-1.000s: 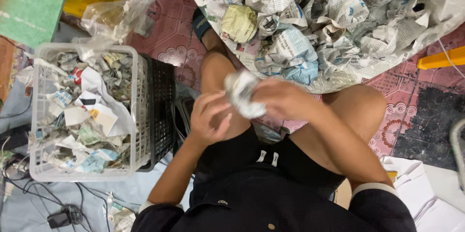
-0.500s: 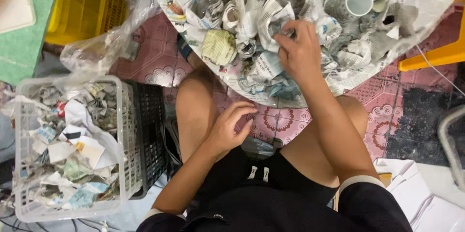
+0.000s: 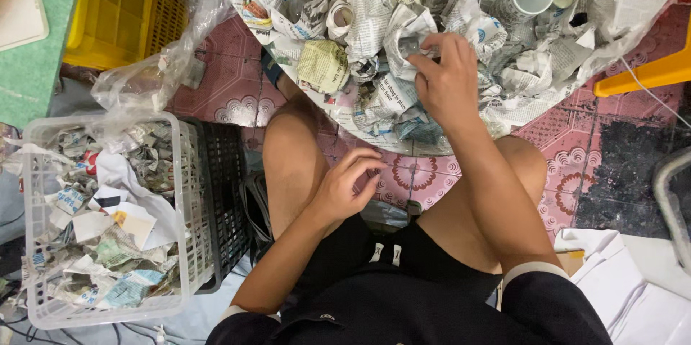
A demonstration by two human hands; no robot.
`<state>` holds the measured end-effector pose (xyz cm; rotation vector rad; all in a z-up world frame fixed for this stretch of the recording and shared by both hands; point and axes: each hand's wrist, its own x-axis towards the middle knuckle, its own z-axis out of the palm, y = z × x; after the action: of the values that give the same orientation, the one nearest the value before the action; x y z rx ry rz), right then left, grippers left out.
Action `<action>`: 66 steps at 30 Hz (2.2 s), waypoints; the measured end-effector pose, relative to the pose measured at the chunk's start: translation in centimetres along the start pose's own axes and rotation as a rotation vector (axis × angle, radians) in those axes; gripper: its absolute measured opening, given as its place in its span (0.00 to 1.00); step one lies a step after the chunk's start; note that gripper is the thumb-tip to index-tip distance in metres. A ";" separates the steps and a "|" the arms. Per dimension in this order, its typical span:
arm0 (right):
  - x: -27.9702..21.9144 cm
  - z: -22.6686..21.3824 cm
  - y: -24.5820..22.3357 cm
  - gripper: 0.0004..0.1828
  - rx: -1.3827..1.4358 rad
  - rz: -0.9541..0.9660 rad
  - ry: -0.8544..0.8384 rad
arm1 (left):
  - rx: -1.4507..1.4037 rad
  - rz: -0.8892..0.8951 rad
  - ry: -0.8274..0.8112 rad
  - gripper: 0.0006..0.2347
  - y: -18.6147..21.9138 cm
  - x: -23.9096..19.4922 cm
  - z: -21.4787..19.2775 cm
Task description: The person sits on the floor and repeatedly picks up crumpled newspaper pieces from a large pile. They unfold each piece, fold it into a smaller rectangle, and place it into a plastic basket. The process is repeated for multiple pieces throughout the clip.
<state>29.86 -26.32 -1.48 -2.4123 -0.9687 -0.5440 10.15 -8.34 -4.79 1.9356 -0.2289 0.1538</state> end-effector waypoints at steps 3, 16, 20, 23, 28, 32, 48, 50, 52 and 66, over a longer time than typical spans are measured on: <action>0.2 1.6 0.3 0.15 -0.047 -0.011 -0.005 | -0.012 -0.006 -0.013 0.10 0.1 0.1 -0.1; -0.3 0.7 2.2 0.23 0.155 -0.089 -0.083 | -0.074 -0.102 -0.077 0.11 -0.2 -0.1 0.1; -1.0 -2.4 -2.8 0.18 0.180 -0.133 -0.081 | -0.014 0.178 0.088 0.11 0.5 -0.8 -0.9; -1.2 -3.7 -7.9 0.16 0.292 -0.224 -0.141 | -0.105 0.166 0.145 0.10 1.3 -2.8 -3.2; -1.6 -3.1 -15.8 0.16 0.477 -0.333 -0.255 | -0.042 0.184 0.373 0.08 2.2 -7.0 -8.4; -2.4 -0.5 -21.3 0.18 0.589 -0.476 -0.331 | 0.016 -0.076 0.443 0.07 1.6 -11.7 -12.0; -8.6 10.6 -30.1 0.22 0.965 -0.549 -0.225 | 0.442 -0.564 0.809 0.08 -23.1 -16.6 -26.4; -9.1 12.2 -30.1 0.22 0.978 -0.555 -0.254 | 0.497 -0.538 0.691 0.09 -27.7 -15.4 -27.1; -9.8 13.2 -29.9 0.22 0.961 -0.598 -0.353 | 0.513 -0.517 0.638 0.11 -31.1 -14.9 -26.9; -10.1 13.4 -29.4 0.17 1.052 -0.379 -0.443 | 0.338 -0.578 0.913 0.09 -18.3 -18.9 -26.6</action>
<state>4.32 -5.47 -9.23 -1.4018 -1.4296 0.3640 -3.92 24.57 -15.62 1.9747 0.9991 0.6897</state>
